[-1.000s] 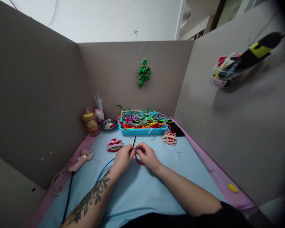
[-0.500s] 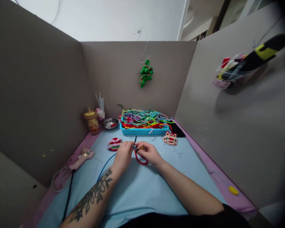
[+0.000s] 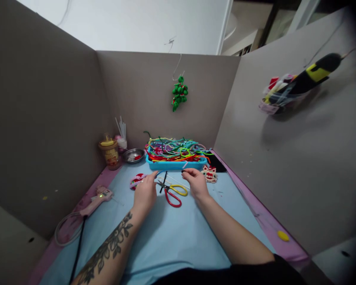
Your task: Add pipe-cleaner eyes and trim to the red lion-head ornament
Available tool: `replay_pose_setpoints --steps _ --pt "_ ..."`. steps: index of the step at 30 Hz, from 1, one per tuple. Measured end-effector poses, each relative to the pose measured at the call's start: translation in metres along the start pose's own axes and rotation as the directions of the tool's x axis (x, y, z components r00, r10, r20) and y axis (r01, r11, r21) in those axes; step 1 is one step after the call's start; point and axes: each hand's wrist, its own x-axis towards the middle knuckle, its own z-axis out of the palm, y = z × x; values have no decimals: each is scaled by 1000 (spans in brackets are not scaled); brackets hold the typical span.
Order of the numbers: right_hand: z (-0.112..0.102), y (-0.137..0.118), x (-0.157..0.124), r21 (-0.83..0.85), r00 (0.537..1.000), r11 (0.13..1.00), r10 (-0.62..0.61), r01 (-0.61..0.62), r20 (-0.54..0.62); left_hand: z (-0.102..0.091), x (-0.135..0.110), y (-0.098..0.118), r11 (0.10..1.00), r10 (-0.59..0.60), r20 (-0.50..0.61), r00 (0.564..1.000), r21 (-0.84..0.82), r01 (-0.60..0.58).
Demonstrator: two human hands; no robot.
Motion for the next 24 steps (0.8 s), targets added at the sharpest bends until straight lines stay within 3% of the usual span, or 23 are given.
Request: replay_pose_setpoints --steps 3,5,9,13,15,17,21,24 --pt "-7 0 8 79 996 997 1 6 -86 -2 2 -2 998 -47 -12 999 -46 47" --pt "-8 -1 8 84 998 996 19 -14 -64 -5 3 1 999 -38 -54 998 -6 37" --pt "-2 -5 -4 -88 979 994 76 -61 188 -12 3 12 986 109 -115 987 140 -92" --pt "11 -4 -23 -178 895 983 126 -53 427 -6 -2 19 963 266 92 960 24 -269" --pt "15 -2 -28 -194 865 980 143 -54 482 -1 -4 18 969 244 181 953 -65 -236" --pt "16 -1 -29 -190 865 981 129 -40 485 2 -4 15 979 181 210 961 -126 -157" --pt "12 -2 -21 -70 922 997 52 -27 383 -1 -1 10 976 53 147 988 -217 -20" --pt "9 -3 -18 -46 925 992 130 -121 358 -2 1 10 947 -22 96 995 -316 51"
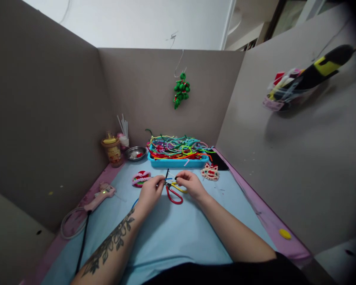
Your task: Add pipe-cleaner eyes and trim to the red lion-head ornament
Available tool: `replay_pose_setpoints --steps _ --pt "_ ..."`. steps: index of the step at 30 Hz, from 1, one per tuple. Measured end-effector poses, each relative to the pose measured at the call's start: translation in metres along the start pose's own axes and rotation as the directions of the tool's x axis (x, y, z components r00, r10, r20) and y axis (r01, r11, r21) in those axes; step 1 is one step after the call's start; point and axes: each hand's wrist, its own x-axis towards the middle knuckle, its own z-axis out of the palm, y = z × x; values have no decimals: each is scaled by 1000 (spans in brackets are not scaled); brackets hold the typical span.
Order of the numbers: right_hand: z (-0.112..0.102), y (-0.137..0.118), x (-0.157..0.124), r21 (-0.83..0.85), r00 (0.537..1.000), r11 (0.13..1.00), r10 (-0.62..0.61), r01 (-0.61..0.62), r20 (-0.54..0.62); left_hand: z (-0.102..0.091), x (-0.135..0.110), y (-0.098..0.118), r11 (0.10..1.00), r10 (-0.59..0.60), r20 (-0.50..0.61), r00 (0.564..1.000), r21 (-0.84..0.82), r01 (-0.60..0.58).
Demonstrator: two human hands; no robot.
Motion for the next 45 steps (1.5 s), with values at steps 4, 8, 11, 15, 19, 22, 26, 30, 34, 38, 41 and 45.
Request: replay_pose_setpoints --steps 4,8,11,15,19,22,26,30,34,38,41,45 --pt "6 -3 -5 -2 997 999 40 -40 60 3 1 1 992 46 -50 998 -114 -51" --pt "15 -3 -11 -19 999 999 -34 34 28 7 0 1 985 76 -40 996 -153 -81" --pt "17 -2 -12 -62 998 996 -55 57 26 9 -1 -1 984 51 -38 998 -167 -56" --pt "17 3 -13 -137 996 987 -80 86 51 10 -1 -1 985 36 -42 998 -168 -42" --pt "17 7 -14 -176 990 976 -121 132 67 10 -1 2 986 13 -34 999 -164 -18" --pt "17 10 -13 -187 989 972 -131 142 67 9 0 6 983 -27 1 1000 -181 27" --pt "16 12 -12 -189 989 973 -119 133 84 10 1 8 973 -100 35 994 -206 105" --pt "16 8 -13 -226 995 970 -71 86 71 9 1 8 964 -120 49 992 -233 128" --pt "17 3 -13 -208 999 978 -22 30 41 9 1 7 965 -80 37 996 -247 87" --pt "17 2 -13 -211 999 977 -16 26 46 8 0 6 979 -27 12 1000 -200 29" --pt "17 3 -14 -236 999 971 -38 46 38 7 -1 6 989 18 2 1000 -146 -18" --pt "17 4 -15 -296 996 951 -79 87 39 5 -3 7 994 59 1 998 -87 -59"
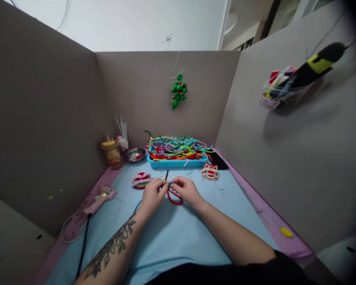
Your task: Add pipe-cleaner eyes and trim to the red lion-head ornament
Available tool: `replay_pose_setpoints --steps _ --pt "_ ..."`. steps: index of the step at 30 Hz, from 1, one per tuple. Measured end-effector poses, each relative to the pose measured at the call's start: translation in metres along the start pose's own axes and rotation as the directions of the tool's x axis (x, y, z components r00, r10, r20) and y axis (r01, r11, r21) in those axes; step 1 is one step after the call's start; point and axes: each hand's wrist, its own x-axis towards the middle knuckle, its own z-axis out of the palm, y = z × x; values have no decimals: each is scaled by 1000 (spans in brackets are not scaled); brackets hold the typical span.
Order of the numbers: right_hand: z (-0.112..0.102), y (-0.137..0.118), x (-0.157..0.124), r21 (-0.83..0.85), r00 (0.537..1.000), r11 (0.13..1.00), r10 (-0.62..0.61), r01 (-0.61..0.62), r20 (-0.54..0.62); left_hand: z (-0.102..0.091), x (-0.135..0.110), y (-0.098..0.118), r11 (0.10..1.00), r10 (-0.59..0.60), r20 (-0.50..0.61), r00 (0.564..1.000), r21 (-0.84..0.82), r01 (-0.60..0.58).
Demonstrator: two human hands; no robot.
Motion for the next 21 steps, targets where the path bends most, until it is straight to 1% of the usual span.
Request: replay_pose_setpoints --steps 3,5,9,14,16,18,21 --pt "1 0 0 -12 1000 1000 -8 8 0 0 -1 1 999 20 5 1000 41 -20" --pt "1 -1 0 16 1000 1000 8 -8 -1 1 -1 0 999 29 1 1000 37 -29" --pt "1 -3 1 109 998 992 63 -63 1 4 0 -3 999 7 -56 998 -39 -9" --pt "1 -6 1 204 996 975 91 -87 -6 2 2 -3 995 -26 -48 999 -98 21" --pt "2 -7 0 263 995 961 98 -89 -21 2 3 -1 989 -71 -43 997 -132 65" --pt "5 -6 -1 341 993 935 115 -95 -39 4 3 0 972 -148 -27 989 -189 140" --pt "12 -4 -1 457 981 880 180 -130 -66 8 3 1 925 -240 37 970 -294 240"
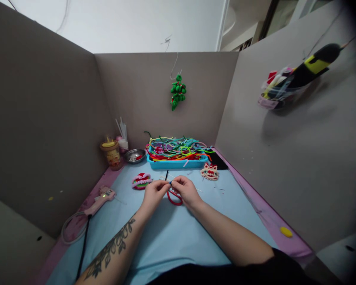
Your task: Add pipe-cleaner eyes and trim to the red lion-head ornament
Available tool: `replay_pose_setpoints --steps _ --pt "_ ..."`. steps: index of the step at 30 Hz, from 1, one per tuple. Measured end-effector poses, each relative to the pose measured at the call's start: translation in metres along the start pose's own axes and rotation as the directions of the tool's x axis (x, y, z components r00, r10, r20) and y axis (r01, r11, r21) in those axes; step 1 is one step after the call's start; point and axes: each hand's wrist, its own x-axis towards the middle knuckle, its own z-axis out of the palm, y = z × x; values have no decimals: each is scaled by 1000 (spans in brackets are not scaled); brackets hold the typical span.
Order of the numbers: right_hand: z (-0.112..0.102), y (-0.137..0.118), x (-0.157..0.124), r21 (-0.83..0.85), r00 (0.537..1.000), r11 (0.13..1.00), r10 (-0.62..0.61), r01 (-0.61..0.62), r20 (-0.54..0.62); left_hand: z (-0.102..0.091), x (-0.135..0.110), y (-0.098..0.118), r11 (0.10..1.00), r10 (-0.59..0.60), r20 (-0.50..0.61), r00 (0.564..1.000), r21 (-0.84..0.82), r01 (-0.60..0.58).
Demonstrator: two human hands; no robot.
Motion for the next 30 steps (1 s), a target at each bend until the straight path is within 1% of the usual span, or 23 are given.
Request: replay_pose_setpoints --steps 2,5,8,11,14,16,19,21,22,25,27,30 --pt "3 5 0 74 998 996 57 -54 -38 3 -1 0 998 -28 25 999 -61 29" --pt "6 12 0 172 989 978 129 -115 -71 6 -3 1 994 -25 11 1000 -109 26" --pt "7 15 0 196 986 972 144 -126 -78 6 -4 3 995 -11 -19 1000 -95 10" --pt "4 9 0 140 989 980 144 -138 -32 2 -2 4 999 2 -20 1000 -54 -3" --pt "-3 -3 3 31 991 991 130 -131 34 -3 1 4 1000 13 36 999 -17 -13" --pt "-10 -10 6 -74 993 993 95 -89 75 -7 2 4 1000 19 75 997 14 -20" --pt "-19 -16 11 -230 981 973 44 1 187 -10 3 4 994 55 103 993 88 -65" --pt "-22 -18 12 -336 970 938 -7 90 241 -11 3 3 979 111 138 984 153 -132" --pt "-23 -18 12 -399 966 906 -41 143 254 -11 2 2 967 142 164 976 188 -172" --pt "-23 -19 11 -584 952 766 -119 269 282 -11 2 -3 924 205 238 949 272 -268" --pt "-23 -19 10 -652 941 690 -133 314 312 -12 2 -6 906 223 261 939 301 -299" --pt "-22 -19 9 -699 916 601 -158 386 369 -13 4 -9 899 227 268 936 311 -307"
